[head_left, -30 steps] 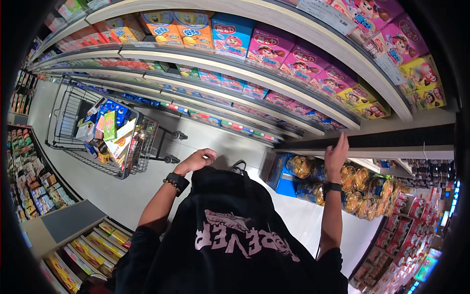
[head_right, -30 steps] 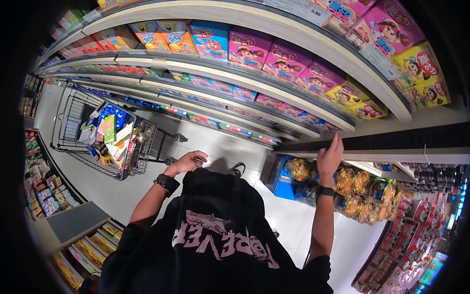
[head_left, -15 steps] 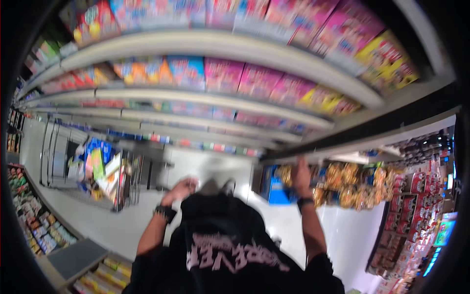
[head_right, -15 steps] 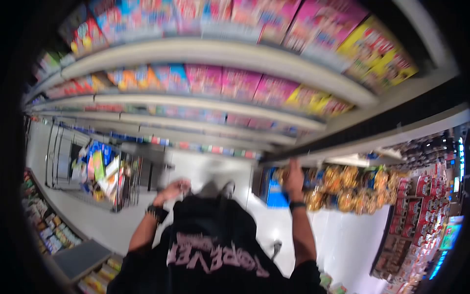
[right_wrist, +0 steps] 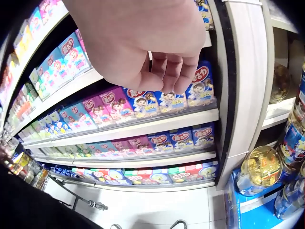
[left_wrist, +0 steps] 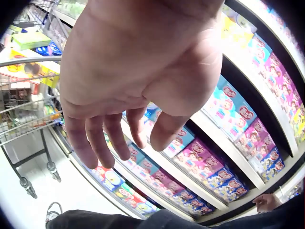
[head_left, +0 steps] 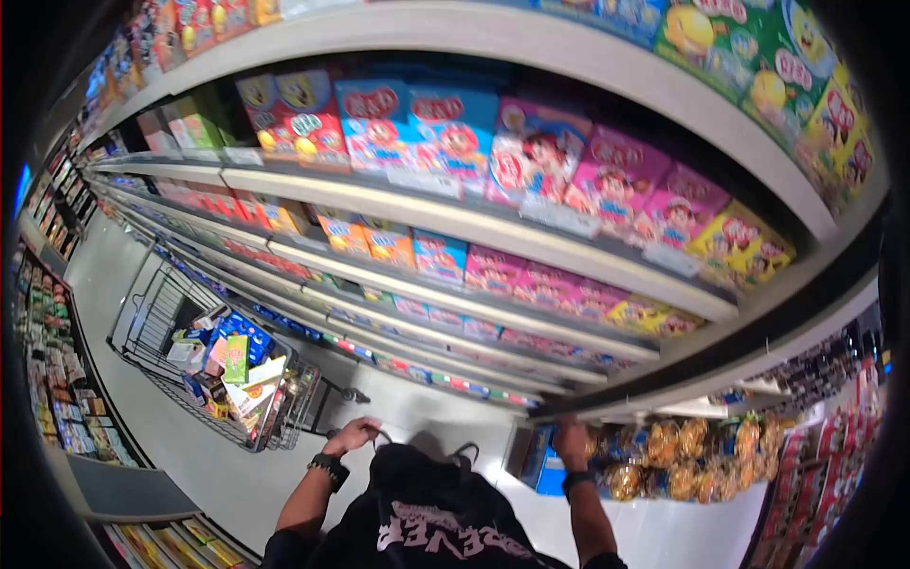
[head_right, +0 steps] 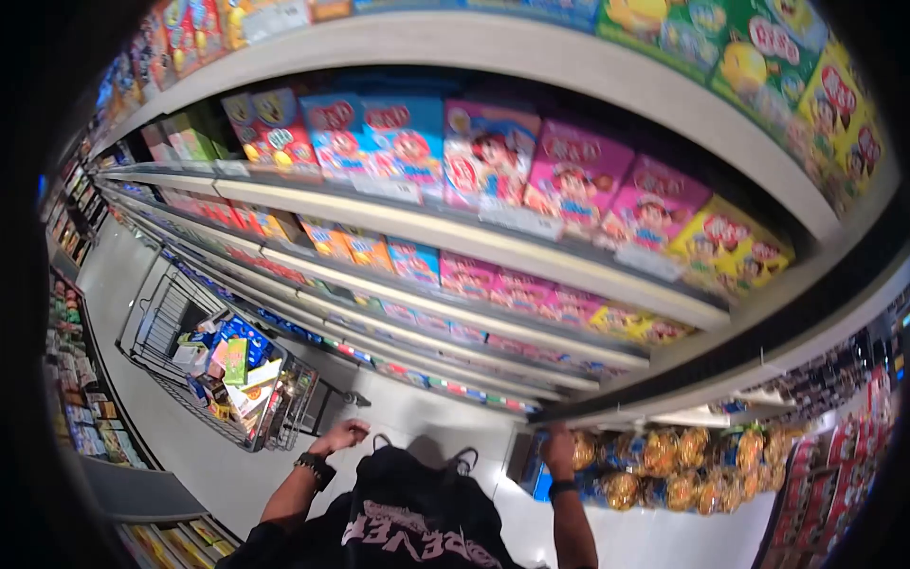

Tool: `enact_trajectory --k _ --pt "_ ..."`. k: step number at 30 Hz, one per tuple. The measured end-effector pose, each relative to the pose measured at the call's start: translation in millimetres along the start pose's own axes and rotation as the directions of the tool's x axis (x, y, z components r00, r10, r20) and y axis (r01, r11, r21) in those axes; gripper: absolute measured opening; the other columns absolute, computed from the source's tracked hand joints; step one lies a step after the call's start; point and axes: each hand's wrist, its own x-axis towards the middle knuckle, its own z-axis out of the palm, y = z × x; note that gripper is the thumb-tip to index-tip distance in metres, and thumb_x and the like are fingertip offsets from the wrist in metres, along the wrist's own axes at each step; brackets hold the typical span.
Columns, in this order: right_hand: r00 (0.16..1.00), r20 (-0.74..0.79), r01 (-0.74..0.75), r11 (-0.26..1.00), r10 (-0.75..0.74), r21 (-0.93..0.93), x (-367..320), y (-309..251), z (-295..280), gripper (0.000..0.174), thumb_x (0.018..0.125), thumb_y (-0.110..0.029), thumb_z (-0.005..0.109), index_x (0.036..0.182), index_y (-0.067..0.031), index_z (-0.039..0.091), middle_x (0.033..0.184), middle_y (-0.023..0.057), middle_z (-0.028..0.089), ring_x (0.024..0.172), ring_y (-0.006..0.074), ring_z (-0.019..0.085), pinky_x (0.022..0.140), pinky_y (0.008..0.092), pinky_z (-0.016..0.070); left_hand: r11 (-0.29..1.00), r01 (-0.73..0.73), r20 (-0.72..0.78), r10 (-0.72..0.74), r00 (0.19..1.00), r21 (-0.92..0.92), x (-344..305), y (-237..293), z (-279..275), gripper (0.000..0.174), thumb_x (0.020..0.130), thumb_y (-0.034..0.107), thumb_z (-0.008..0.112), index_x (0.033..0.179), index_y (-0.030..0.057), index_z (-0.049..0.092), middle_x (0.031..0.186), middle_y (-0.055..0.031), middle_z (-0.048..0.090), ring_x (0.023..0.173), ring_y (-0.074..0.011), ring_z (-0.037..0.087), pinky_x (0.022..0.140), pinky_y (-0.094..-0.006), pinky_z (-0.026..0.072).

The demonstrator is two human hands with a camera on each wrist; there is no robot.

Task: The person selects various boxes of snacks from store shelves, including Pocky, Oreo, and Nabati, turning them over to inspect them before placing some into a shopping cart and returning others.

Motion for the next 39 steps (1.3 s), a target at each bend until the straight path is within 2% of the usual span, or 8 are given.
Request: enact_trajectory --k 2,5,11,16,18,19,24,39 --pt "0.997 0.014 0.071 0.997 -0.07 -0.017 -1 -18 14 0.028 0.073 -0.005 0.052 0.097 -0.0077 0.066 0.102 0.0197 0.063 0.097 0.0409 0.059 0.081 0.0484 0.0506 0.974 0.172 -0.135 -0.191 0.972 -0.146 -19 -7 -30 0.029 0.08 0.004 0.063 0.109 0.0032 0.064 0.095 -0.0052 0.067 0.09 -0.0159 0.062 0.079 -0.0294 0.05" --pt "0.995 0.099 -0.042 0.992 0.031 0.118 -5 -56 35 0.026 0.074 -0.007 0.053 0.096 -0.0078 0.066 0.1 0.0186 0.062 0.098 0.0385 0.059 0.082 0.0455 0.0503 0.999 0.026 -0.453 -0.035 0.891 -0.026 -27 -53 -79 0.027 0.076 0.005 0.062 0.103 0.0038 0.065 0.096 -0.0103 0.068 0.09 -0.0194 0.064 0.079 -0.0318 0.0497" --pt "0.969 0.194 -0.176 0.979 0.154 0.102 -8 -136 63 0.037 0.065 0.003 0.056 0.097 -0.0116 0.067 0.093 0.0126 0.057 0.089 0.0332 0.06 0.076 0.0436 0.0519 0.957 0.065 -0.863 0.225 0.452 0.284 -58 -62 -162 0.022 0.068 0.006 0.066 0.09 0.0063 0.065 0.098 -0.018 0.064 0.096 -0.036 0.06 0.086 -0.042 0.0465" --pt "0.947 0.222 -0.253 0.965 0.232 0.073 -31 -209 85 0.039 0.064 0.002 0.057 0.099 -0.0123 0.066 0.09 0.0131 0.059 0.083 0.0323 0.061 0.072 0.0435 0.0513 0.947 0.135 -0.825 0.177 0.536 0.291 -62 -88 -211 0.029 0.07 0.004 0.066 0.098 0.0028 0.061 0.101 -0.0177 0.063 0.1 -0.0331 0.059 0.089 -0.0408 0.0457" --pt "0.947 0.234 -0.241 0.969 0.221 0.06 -32 -238 96 0.04 0.064 0.002 0.057 0.1 -0.0129 0.066 0.09 0.0125 0.059 0.083 0.0323 0.061 0.072 0.0438 0.0511 0.997 0.077 -0.653 -0.078 0.753 -0.03 -61 -95 -226 0.035 0.073 0.001 0.063 0.107 -0.0011 0.055 0.108 -0.0176 0.062 0.107 -0.0274 0.059 0.092 -0.0359 0.0447" --pt "0.949 0.249 -0.216 0.975 0.196 0.057 -34 -250 101 0.04 0.065 0.002 0.057 0.101 -0.0135 0.065 0.09 0.012 0.059 0.083 0.0323 0.062 0.072 0.0441 0.051 0.978 -0.157 -0.615 0.039 0.788 -0.139 -38 -153 -228 0.04 0.074 -0.002 0.06 0.113 -0.0047 0.049 0.112 -0.0169 0.062 0.108 -0.0219 0.058 0.091 -0.0329 0.045" --pt "0.961 0.209 -0.192 0.98 0.179 0.046 -44 -297 121 0.041 0.066 0.001 0.06 0.104 -0.0132 0.063 0.088 0.0125 0.056 0.083 0.0314 0.06 0.073 0.0427 0.0501 0.994 -0.086 -0.383 0.052 0.922 -0.071 -67 -162 -226 0.03 0.078 0.002 0.063 0.107 0.0023 0.056 0.091 -0.0075 0.064 0.084 -0.0166 0.061 0.077 -0.0304 0.048" --pt "0.888 0.4 -0.24 0.97 0.228 -0.021 -28 -333 120 0.04 0.066 -0.004 0.063 0.104 -0.0166 0.068 0.1 0.0114 0.062 0.097 0.0315 0.062 0.086 0.042 0.0505 0.977 -0.165 -0.463 0.087 0.882 -0.132 -68 -193 -220 0.026 0.078 0.0 0.063 0.104 0.003 0.059 0.091 -0.0067 0.066 0.085 -0.0149 0.063 0.08 -0.028 0.049"
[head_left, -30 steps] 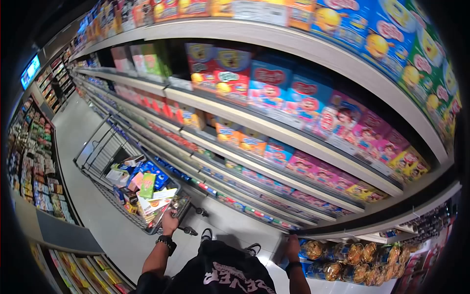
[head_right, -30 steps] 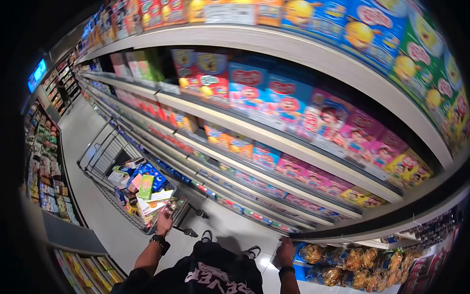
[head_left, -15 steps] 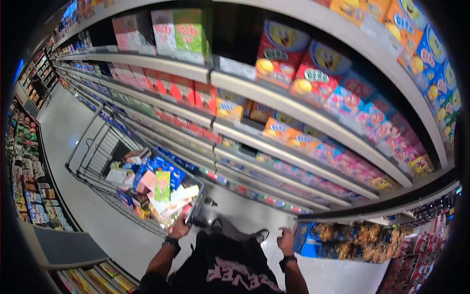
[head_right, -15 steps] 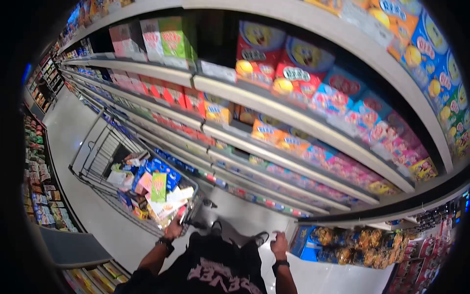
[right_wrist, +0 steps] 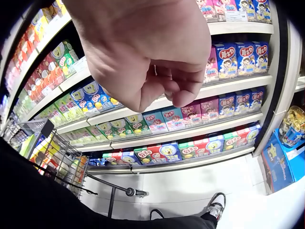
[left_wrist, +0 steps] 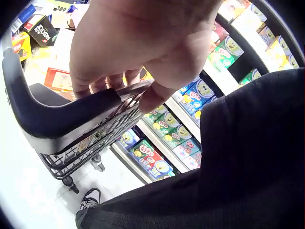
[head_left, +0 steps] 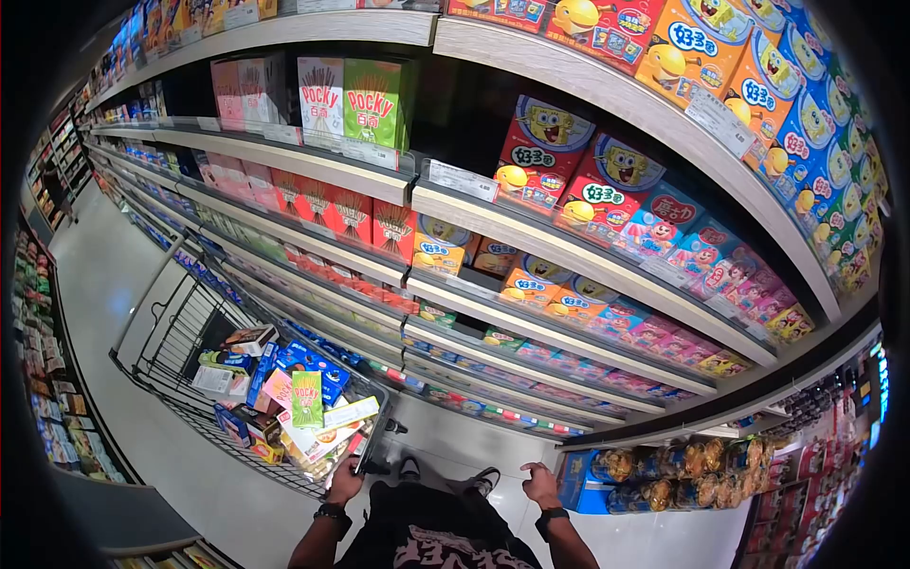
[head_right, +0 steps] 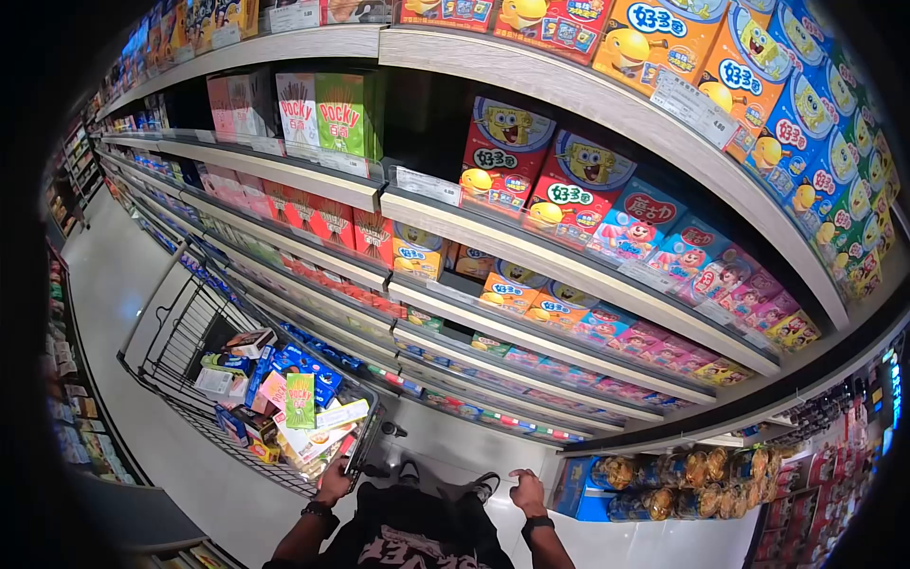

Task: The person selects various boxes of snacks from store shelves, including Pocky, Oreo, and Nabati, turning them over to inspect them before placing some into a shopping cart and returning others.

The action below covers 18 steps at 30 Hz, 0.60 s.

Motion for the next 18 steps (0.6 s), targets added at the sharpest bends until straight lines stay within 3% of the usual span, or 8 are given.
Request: enact_trajectory --k 4,6,9,11,14,16,17,18 --pt "0.999 0.028 -0.027 0.999 0.027 -0.022 3 4 5 0.042 0.066 -0.006 0.065 0.106 -0.0169 0.068 0.098 0.0112 0.062 0.095 0.0314 0.062 0.085 0.0414 0.0508 0.996 0.039 0.0 -0.039 0.999 0.086 3 5 -1 0.03 0.077 0.001 0.063 0.107 0.0034 0.059 0.094 -0.0078 0.067 0.087 -0.0162 0.064 0.081 -0.0286 0.0494" --pt "0.999 0.036 -0.012 0.999 0.013 -0.031 2 5 6 0.044 0.065 -0.007 0.066 0.108 -0.0171 0.068 0.096 0.011 0.063 0.092 0.0309 0.063 0.083 0.041 0.0517 0.977 0.143 0.013 -0.147 0.989 0.156 4 6 -1 0.038 0.074 0.008 0.065 0.111 0.0042 0.059 0.1 -0.012 0.067 0.091 -0.0227 0.065 0.084 -0.0323 0.0497" --pt "0.991 0.11 -0.074 0.997 0.077 -0.03 -1 4 5 0.044 0.065 -0.004 0.065 0.107 -0.0178 0.067 0.108 0.0136 0.062 0.1 0.0335 0.062 0.087 0.0418 0.0514 0.91 0.169 -0.015 -0.177 0.984 0.38 -13 57 -3 0.046 0.07 0.017 0.067 0.114 0.0058 0.06 0.105 -0.0164 0.066 0.097 -0.0301 0.065 0.087 -0.0368 0.0495" --pt "0.993 0.102 -0.063 0.997 0.066 -0.034 -3 8 10 0.044 0.066 -0.004 0.064 0.107 -0.0184 0.068 0.107 0.0144 0.063 0.097 0.0328 0.063 0.086 0.0417 0.0518 0.907 0.154 -0.019 -0.159 0.987 0.392 -12 51 -2 0.049 0.067 0.023 0.069 0.113 0.0066 0.062 0.107 -0.0185 0.065 0.103 -0.0341 0.062 0.09 -0.0399 0.0489" --pt "0.994 0.111 0.0 1.0 0.002 -0.02 3 10 19 0.042 0.066 -0.005 0.064 0.106 -0.0162 0.069 0.087 0.0107 0.065 0.084 0.0286 0.065 0.079 0.0392 0.0527 0.887 0.152 0.105 -0.218 0.97 0.436 -16 77 -12 0.051 0.066 0.025 0.068 0.114 0.0064 0.063 0.111 -0.0185 0.064 0.107 -0.0346 0.06 0.092 -0.0398 0.0482" --pt "0.989 0.129 -0.065 0.998 0.066 -0.011 2 9 21 0.041 0.067 -0.003 0.062 0.105 -0.0164 0.069 0.083 0.01 0.067 0.082 0.0264 0.065 0.078 0.0384 0.0525 0.937 -0.001 0.141 -0.052 0.989 0.35 -19 75 -16 0.049 0.069 0.027 0.067 0.113 0.0044 0.063 0.11 -0.0219 0.063 0.106 -0.0367 0.06 0.091 -0.0415 0.0475" --pt "0.993 0.095 0.069 0.997 -0.066 -0.035 7 21 30 0.041 0.067 -0.001 0.061 0.104 -0.0151 0.07 0.078 0.0106 0.067 0.077 0.0261 0.066 0.074 0.0376 0.0531 0.946 0.019 0.135 -0.066 0.989 0.325 -35 130 -26 0.049 0.071 0.029 0.067 0.111 0.0007 0.063 0.112 -0.0245 0.062 0.103 -0.0381 0.06 0.091 -0.0431 0.047" --pt "0.98 0.102 0.184 0.975 -0.172 -0.127 13 31 36 0.039 0.068 0.001 0.06 0.104 -0.0123 0.069 0.074 0.0118 0.067 0.07 0.0273 0.066 0.068 0.0364 0.0529 0.933 0.049 0.068 -0.079 0.995 0.358 -27 91 -18 0.048 0.071 0.031 0.067 0.106 -0.0019 0.064 0.108 -0.0251 0.062 0.1 -0.039 0.06 0.089 -0.0445 0.0474"
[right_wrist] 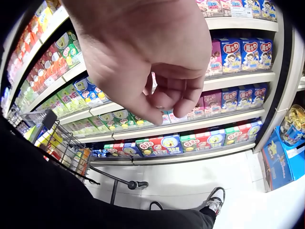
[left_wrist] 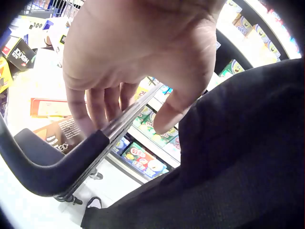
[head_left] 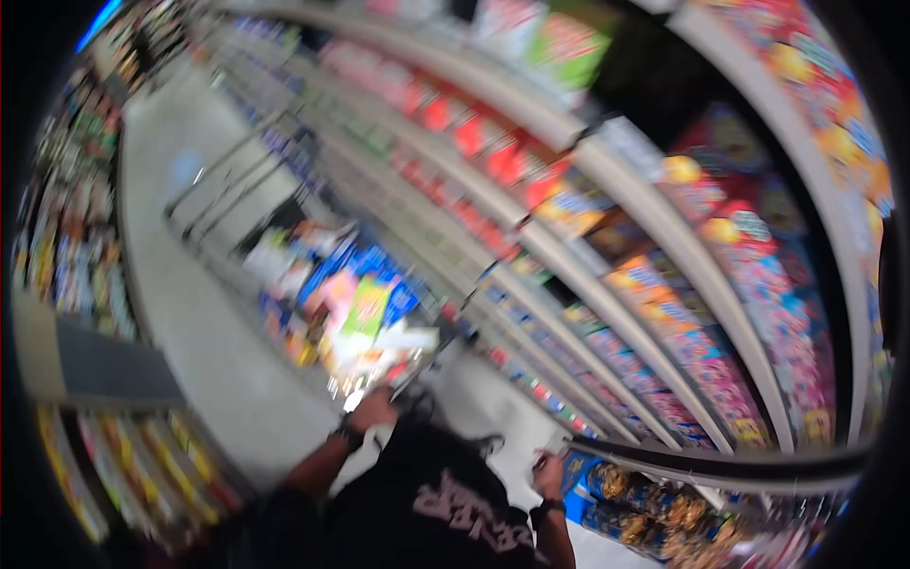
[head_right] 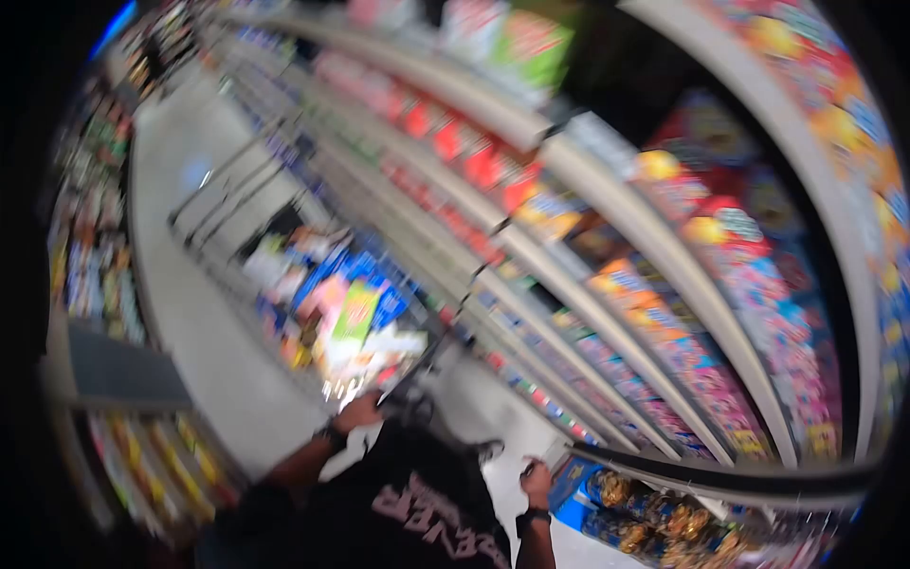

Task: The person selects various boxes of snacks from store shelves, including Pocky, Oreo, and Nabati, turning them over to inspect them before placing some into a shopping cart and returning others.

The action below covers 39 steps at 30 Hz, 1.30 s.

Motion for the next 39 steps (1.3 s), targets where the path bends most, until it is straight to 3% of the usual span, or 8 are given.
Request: enact_trajectory --k 2,5,11,21,25,28,31,39 --pt "0.998 0.026 -0.055 0.981 0.051 0.186 1 -5 1 0.036 0.068 0.003 0.059 0.1 -0.0103 0.07 0.078 0.0139 0.067 0.072 0.0282 0.066 0.069 0.0384 0.0529 0.936 -0.351 -0.115 0.352 0.929 0.032 24 -71 34 0.047 0.07 0.035 0.067 0.098 -0.0016 0.065 0.101 -0.0227 0.065 0.098 -0.0385 0.061 0.087 -0.0441 0.0488" --pt "0.991 0.119 -0.091 0.973 0.066 0.214 -2 -16 0 0.035 0.068 0.002 0.063 0.101 -0.0066 0.069 0.071 0.0083 0.065 0.066 0.0213 0.065 0.066 0.0332 0.0521 0.989 -0.056 0.03 0.053 0.998 0.135 2 -25 7 0.046 0.072 0.038 0.065 0.103 0.0041 0.067 0.105 -0.0206 0.065 0.1 -0.0371 0.062 0.089 -0.0429 0.0487" --pt "0.969 0.247 -0.113 0.9 0.007 0.42 0 17 17 0.031 0.068 -0.004 0.069 0.099 -0.0036 0.069 0.072 0.0061 0.066 0.067 0.0157 0.064 0.065 0.0293 0.0516 0.996 -0.021 0.304 0.047 0.952 -0.087 13 -52 -12 0.046 0.073 0.033 0.065 0.11 0.0067 0.066 0.101 -0.0179 0.067 0.092 -0.0341 0.065 0.085 -0.0396 0.05" --pt "0.954 0.3 -0.123 0.928 0.013 0.35 2 -28 -14 0.028 0.071 -0.004 0.077 0.097 -0.0026 0.068 0.074 0.001 0.061 0.064 0.0085 0.053 0.059 0.0243 0.0438 0.747 0.007 -0.406 -0.37 0.835 -0.665 73 -151 -35 0.014 0.087 0.018 0.059 0.09 0.0056 0.065 0.082 -0.0038 0.065 0.079 -0.0126 0.06 0.074 -0.0286 0.0466" --pt "0.963 0.268 -0.123 0.935 0.032 0.331 0 -41 -13 0.022 0.075 -0.008 0.073 0.096 -0.0013 0.068 0.072 0.0038 0.065 0.065 0.0101 0.057 0.061 0.0261 0.0476 0.571 0.133 -0.137 -0.405 0.904 -0.81 74 -97 -46 0.026 0.088 0.022 0.059 0.107 0.0026 0.061 0.095 -0.007 0.063 0.087 -0.0145 0.058 0.078 -0.0296 0.0467" --pt "0.948 0.295 -0.217 0.915 0.116 0.339 -1 -40 -12 0.023 0.078 -0.008 0.071 0.099 -0.0012 0.068 0.072 0.0033 0.063 0.063 0.0106 0.055 0.059 0.0269 0.0466 0.871 0.005 -0.32 -0.186 0.929 -0.491 76 -86 -34 0.035 0.086 0.021 0.063 0.115 0.0013 0.057 0.098 -0.0107 0.063 0.088 -0.0192 0.06 0.079 -0.0324 0.0476" --pt "0.952 0.291 -0.182 0.939 0.094 0.292 -4 -33 -14 0.024 0.08 -0.008 0.069 0.103 -0.0018 0.067 0.073 0.0046 0.064 0.064 0.0111 0.056 0.058 0.0273 0.047 0.886 0.006 -0.338 -0.183 0.923 -0.464 75 -77 -35 0.036 0.082 0.021 0.063 0.109 -0.003 0.06 0.107 -0.0196 0.061 0.101 -0.0323 0.059 0.088 -0.0383 0.0454" --pt "0.916 0.372 -0.254 0.935 0.15 0.249 -9 -39 -17 0.031 0.079 -0.011 0.07 0.109 -0.0034 0.067 0.077 0.0058 0.064 0.067 0.0111 0.057 0.061 0.0274 0.047 0.884 -0.015 -0.337 -0.163 0.927 -0.468 90 -95 -25 0.032 0.083 0.015 0.065 0.109 -0.0029 0.061 0.099 -0.0145 0.066 0.094 -0.0224 0.061 0.084 -0.0334 0.0465"
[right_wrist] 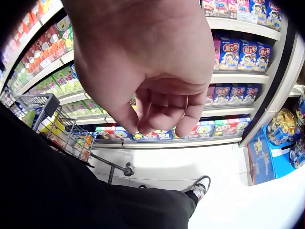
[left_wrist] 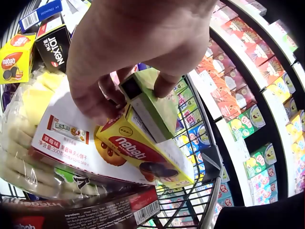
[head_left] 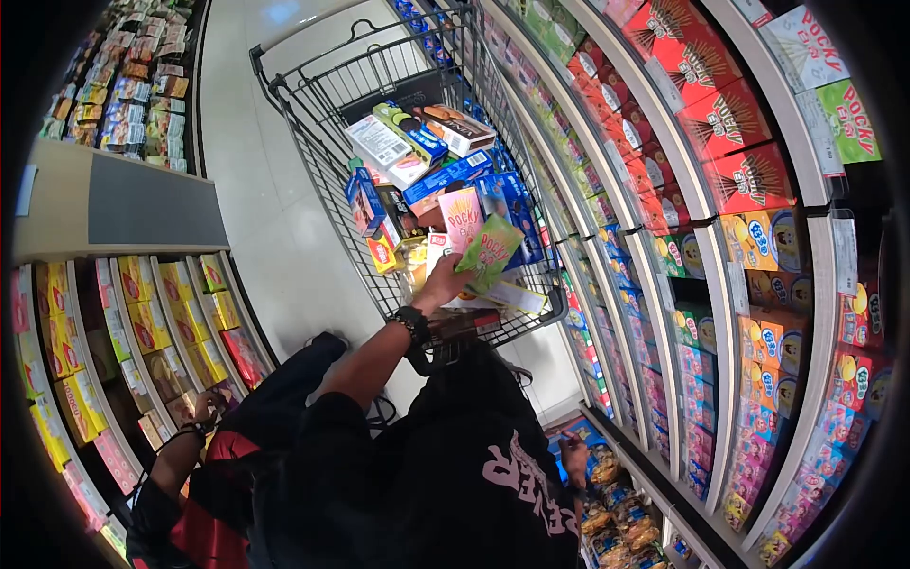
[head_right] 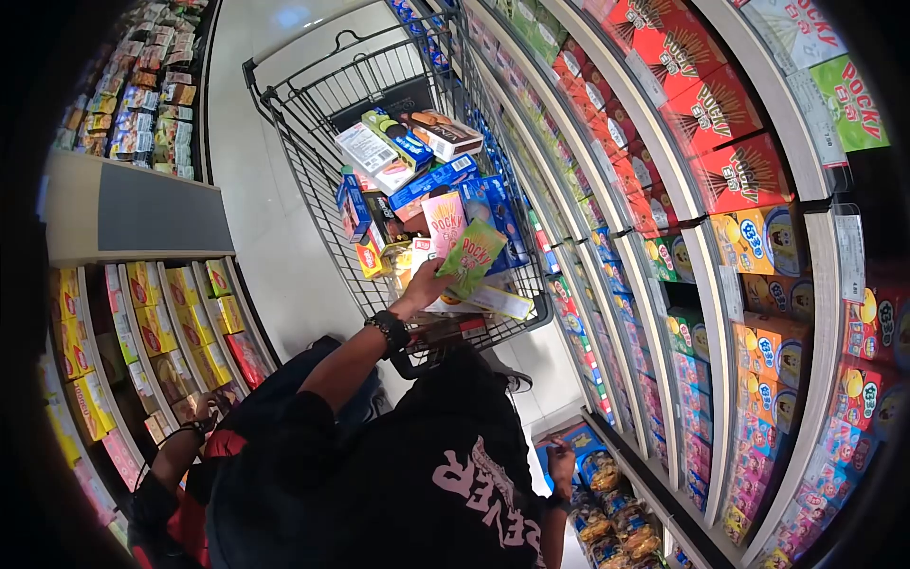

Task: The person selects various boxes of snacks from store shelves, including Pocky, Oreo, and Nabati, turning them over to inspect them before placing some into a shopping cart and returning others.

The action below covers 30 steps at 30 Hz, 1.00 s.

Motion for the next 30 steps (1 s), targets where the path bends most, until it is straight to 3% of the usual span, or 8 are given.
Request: enact_trajectory --k 11,15,20,22,24,26,28,30 --pt "0.999 0.023 -0.044 0.997 0.043 0.068 -3 7 9 0.03 0.08 -0.008 0.067 0.11 -0.005 0.067 0.079 0.0051 0.064 0.069 0.0114 0.057 0.064 0.0261 0.0475 0.996 0.057 0.071 -0.052 0.996 -0.064 -5 11 -3 0.035 0.083 0.015 0.065 0.112 -0.0045 0.06 0.101 -0.0143 0.067 0.092 -0.0203 0.062 0.082 -0.0321 0.0477" --pt "0.999 0.025 -0.027 0.995 0.025 0.096 2 36 16 0.03 0.081 -0.008 0.066 0.111 -0.0044 0.067 0.079 0.0057 0.065 0.07 0.0114 0.058 0.065 0.026 0.0479 0.992 0.049 0.025 -0.046 0.999 -0.12 -10 22 -4 0.038 0.079 0.017 0.063 0.108 -0.0074 0.061 0.098 -0.0194 0.068 0.089 -0.0262 0.066 0.08 -0.0364 0.0497" --pt "0.995 0.039 0.094 0.994 -0.096 0.062 -8 25 15 0.03 0.083 -0.01 0.064 0.112 -0.0015 0.065 0.074 0.0047 0.063 0.062 0.0097 0.056 0.056 0.0256 0.0459 0.983 0.039 0.021 -0.035 0.999 -0.182 13 -10 0 0.035 0.079 0.017 0.063 0.104 -0.0078 0.062 0.094 -0.0171 0.068 0.084 -0.0238 0.066 0.077 -0.0363 0.0499" --pt "0.998 0.065 0.009 0.993 -0.017 0.121 -14 22 14 0.032 0.083 -0.01 0.063 0.113 -0.0008 0.064 0.072 0.0045 0.062 0.056 0.0098 0.055 0.051 0.0252 0.0448 0.923 0.161 0.143 -0.117 0.983 -0.35 59 -32 -19 0.034 0.079 0.019 0.065 0.101 -0.0065 0.061 0.092 -0.0165 0.067 0.081 -0.0231 0.065 0.074 -0.0357 0.0497" --pt "0.996 0.09 -0.017 0.992 0.006 0.123 -24 16 10 0.032 0.083 -0.01 0.062 0.113 -0.0008 0.064 0.073 0.0054 0.063 0.055 0.0107 0.056 0.051 0.0263 0.0457 0.997 0.024 -0.273 -0.042 0.961 -0.07 83 33 -52 0.035 0.079 0.023 0.068 0.1 -0.0034 0.059 0.09 -0.0168 0.066 0.081 -0.0261 0.064 0.072 -0.0348 0.049" --pt "0.996 0.084 -0.007 1.0 0.006 0.011 -34 13 7 0.031 0.082 -0.011 0.063 0.112 -0.0023 0.065 0.073 0.0066 0.065 0.055 0.0112 0.057 0.051 0.0266 0.0464 0.988 -0.145 -0.278 0.152 0.948 0.045 134 58 -73 0.047 0.079 0.028 0.069 0.114 -0.0011 0.058 0.099 -0.0217 0.065 0.091 -0.0337 0.063 0.078 -0.0378 0.0493" --pt "0.995 0.094 -0.024 0.999 0.027 -0.033 -43 17 3 0.031 0.082 -0.011 0.062 0.111 -0.0028 0.065 0.073 0.0072 0.065 0.055 0.0115 0.058 0.051 0.0269 0.0464 0.962 -0.137 -0.343 0.215 0.914 0.237 170 72 -76 0.068 0.078 0.039 0.069 0.133 0.0048 0.049 0.109 -0.0259 0.062 0.105 -0.0395 0.059 0.088 -0.0416 0.0474" --pt "0.993 0.095 -0.066 0.996 0.072 -0.065 -53 17 0 0.032 0.081 -0.012 0.062 0.111 -0.0027 0.066 0.074 0.0085 0.067 0.057 0.0129 0.059 0.055 0.0284 0.0479 0.988 0.036 -0.278 0.007 0.961 0.15 205 84 -78 0.084 0.077 0.052 0.065 0.146 0.0145 0.035 0.123 -0.0293 0.055 0.117 -0.0426 0.052 0.097 -0.0463 0.0424"
